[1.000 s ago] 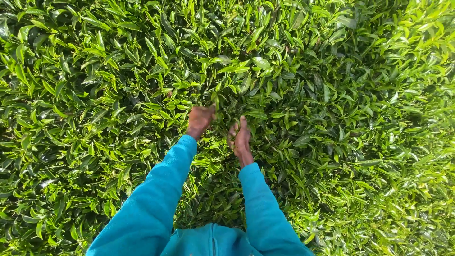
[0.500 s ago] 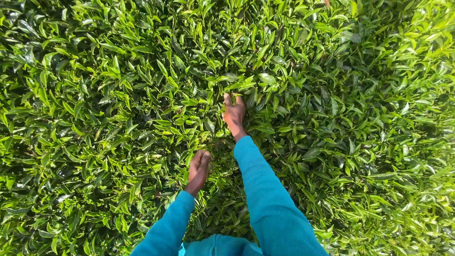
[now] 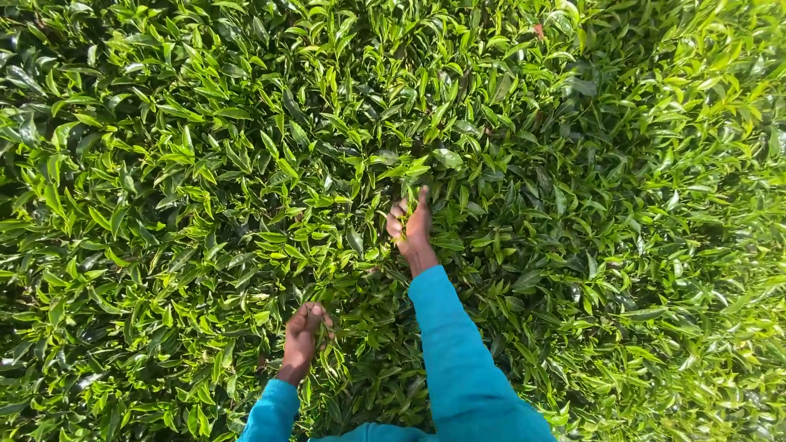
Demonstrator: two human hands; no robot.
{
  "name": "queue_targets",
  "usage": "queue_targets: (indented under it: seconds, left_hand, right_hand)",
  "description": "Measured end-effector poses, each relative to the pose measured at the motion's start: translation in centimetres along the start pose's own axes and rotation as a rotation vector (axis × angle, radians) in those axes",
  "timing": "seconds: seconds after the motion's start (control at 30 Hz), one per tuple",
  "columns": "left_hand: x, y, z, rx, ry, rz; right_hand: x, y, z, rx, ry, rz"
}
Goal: The person plucks tea leaves from bushes by hand and places them into a white cloth bag. The person moves along the rows of tea bushes, continuously picking leaves and depositing them into the bag.
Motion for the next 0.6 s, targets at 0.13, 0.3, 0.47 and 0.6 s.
queue_targets:
  seconds: [0.13, 0.3, 0.47, 0.6]
  left_hand:
    - [-0.9, 1.6, -1.5, 0.054, 0.020, -0.027]
    - [-0.5, 2.1, -2.6, 0.055, -0.035, -0.050]
    - [0.7, 0.5, -0.4, 0.054, -0.017, 0.030]
    - [1.0, -0.6, 1.9, 0.100, 0.049, 0.090]
  right_hand:
    - [-7.6, 0.8, -1.6, -0.285, -0.144, -0.092]
    - [-5.8, -2.9, -6.3, -0.308, -0.061, -0.192]
    - [-9.2, -1.9, -4.0, -0.490, 0.021, -0.218]
    - [-3.1, -1.9, -4.4, 0.519, 0.064, 1.042]
Point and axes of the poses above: each hand's wrist, its own x-axis away from the middle knuckle, its own z-axis out of the back of the hand, y = z × x, the point moved 2 cm from there along -x, towards the middle knuckle, and after that the axes turned 1 degree about -y, right-handed, at the moved point
